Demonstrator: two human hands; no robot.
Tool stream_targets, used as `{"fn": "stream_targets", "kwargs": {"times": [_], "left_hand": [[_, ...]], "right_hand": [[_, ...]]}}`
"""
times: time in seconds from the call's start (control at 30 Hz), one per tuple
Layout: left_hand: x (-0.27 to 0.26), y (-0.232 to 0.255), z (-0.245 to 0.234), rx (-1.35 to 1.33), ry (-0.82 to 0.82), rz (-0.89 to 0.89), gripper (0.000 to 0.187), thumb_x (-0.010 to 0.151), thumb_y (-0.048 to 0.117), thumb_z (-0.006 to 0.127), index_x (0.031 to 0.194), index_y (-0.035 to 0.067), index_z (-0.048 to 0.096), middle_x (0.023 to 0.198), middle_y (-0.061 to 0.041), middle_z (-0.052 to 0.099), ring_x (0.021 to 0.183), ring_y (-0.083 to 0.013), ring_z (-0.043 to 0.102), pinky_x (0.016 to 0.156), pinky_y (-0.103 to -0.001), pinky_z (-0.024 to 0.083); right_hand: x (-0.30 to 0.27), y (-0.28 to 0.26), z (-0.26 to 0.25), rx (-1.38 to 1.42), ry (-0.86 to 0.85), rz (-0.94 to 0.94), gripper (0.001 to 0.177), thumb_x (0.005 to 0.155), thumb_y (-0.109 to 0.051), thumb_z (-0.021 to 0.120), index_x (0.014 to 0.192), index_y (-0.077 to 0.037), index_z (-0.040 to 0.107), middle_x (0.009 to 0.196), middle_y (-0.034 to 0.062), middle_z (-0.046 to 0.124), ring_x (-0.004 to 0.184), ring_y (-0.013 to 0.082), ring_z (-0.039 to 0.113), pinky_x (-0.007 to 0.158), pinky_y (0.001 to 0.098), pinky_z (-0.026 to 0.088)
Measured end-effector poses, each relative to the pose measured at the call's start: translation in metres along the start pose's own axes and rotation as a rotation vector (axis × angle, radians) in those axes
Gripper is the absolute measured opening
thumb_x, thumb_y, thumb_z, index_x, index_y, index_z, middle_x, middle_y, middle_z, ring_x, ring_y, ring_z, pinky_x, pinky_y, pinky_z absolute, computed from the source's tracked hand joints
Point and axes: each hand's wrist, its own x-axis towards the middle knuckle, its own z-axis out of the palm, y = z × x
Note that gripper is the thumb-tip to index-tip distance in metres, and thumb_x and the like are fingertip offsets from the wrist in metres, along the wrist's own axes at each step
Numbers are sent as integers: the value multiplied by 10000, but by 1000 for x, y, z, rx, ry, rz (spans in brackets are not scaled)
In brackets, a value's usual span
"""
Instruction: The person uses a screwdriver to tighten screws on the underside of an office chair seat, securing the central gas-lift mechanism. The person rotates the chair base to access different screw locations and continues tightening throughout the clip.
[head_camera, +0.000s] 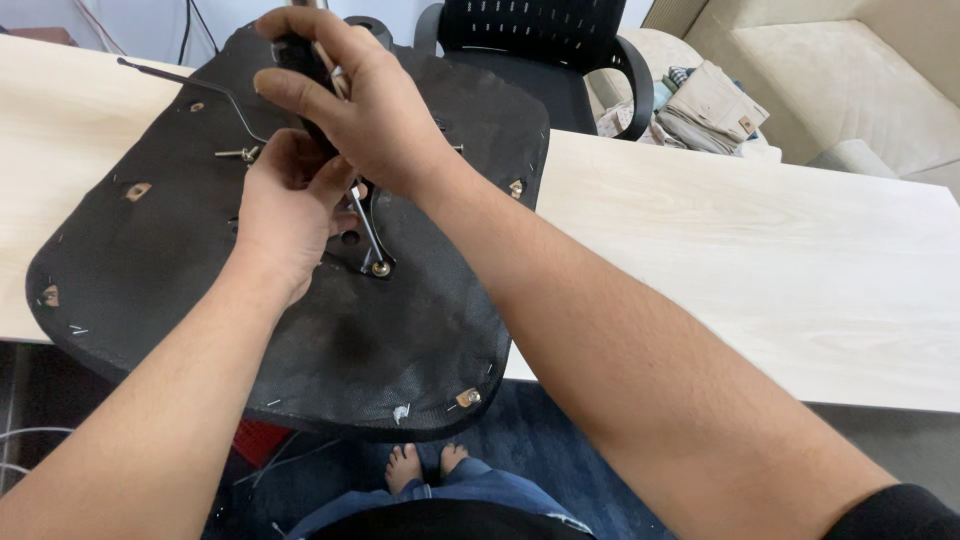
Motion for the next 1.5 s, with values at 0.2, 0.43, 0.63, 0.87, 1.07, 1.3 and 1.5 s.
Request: {"fn": "stream_targets", "kwargs": {"times": [0.2, 0.43, 0.63, 0.87, 1.07, 1.3, 1.5], "left_hand": [[-3, -9, 10, 11, 59, -31, 281, 947, 213, 740, 1026, 114, 489, 963, -17, 612, 798, -94, 631, 651, -265, 567], [-1, -16, 15, 180, 27, 6, 308, 914, 189, 742, 1134, 75, 559, 993, -11, 663, 826, -96, 660, 679, -280, 569], [-23, -42, 23, 738, -135, 32, 269, 832, 193, 795, 1040, 63, 684, 930, -79, 722, 822, -190, 710, 802, -347, 557], [-39, -75, 22, 805, -44, 324, 311, 776, 201, 834, 1017, 57, 698, 971, -115, 673, 935, -295, 657, 853, -424, 516], [-45, -91, 22, 818, 105, 501, 335, 768, 180, 843, 1043, 54, 699, 1027, -131, 648, 1024, -358, 612, 895, -460, 489], [-45, -90, 21, 844, 122, 429, 319, 783, 158, 830, 1077, 78, 734, 959, -64, 722, 997, -311, 629, 911, -451, 483], [-45, -88, 22, 796, 138, 373, 223, 830, 149, 811, 1035, 82, 752, 924, -64, 728, 893, -252, 655, 844, -399, 525]], "right_hand": [[-10, -2, 0, -130, -97, 258, 339, 1112, -223, 588, 1447, -263, 553, 1091, 52, 777, 977, 141, 775, 866, 337, 602], [-12, 9, -9, -74, -81, 304, 336, 1107, -212, 588, 1434, -272, 543, 1174, 56, 764, 1039, 204, 760, 941, 366, 594], [-30, 3, -23, -52, -112, 228, 735, 936, -258, 798, 1512, -321, 346, 1183, 93, 712, 1045, 241, 732, 886, 376, 594], [-41, 4, -30, -5, -71, 370, 764, 981, -169, 758, 1577, -327, 308, 988, 59, 773, 789, 132, 806, 720, 297, 673], [-44, 15, -43, 129, 141, 345, 687, 1015, -121, 737, 1567, -180, 331, 1028, 66, 767, 791, 143, 783, 700, 287, 642], [-57, 14, -47, 114, 152, 245, 550, 1082, -158, 718, 1513, -117, 379, 1148, 64, 722, 904, 124, 785, 814, 274, 673], [-65, 5, -40, 213, 191, 252, 446, 1079, -120, 720, 1409, -85, 422, 1092, 80, 722, 863, 142, 761, 840, 306, 660]]}}
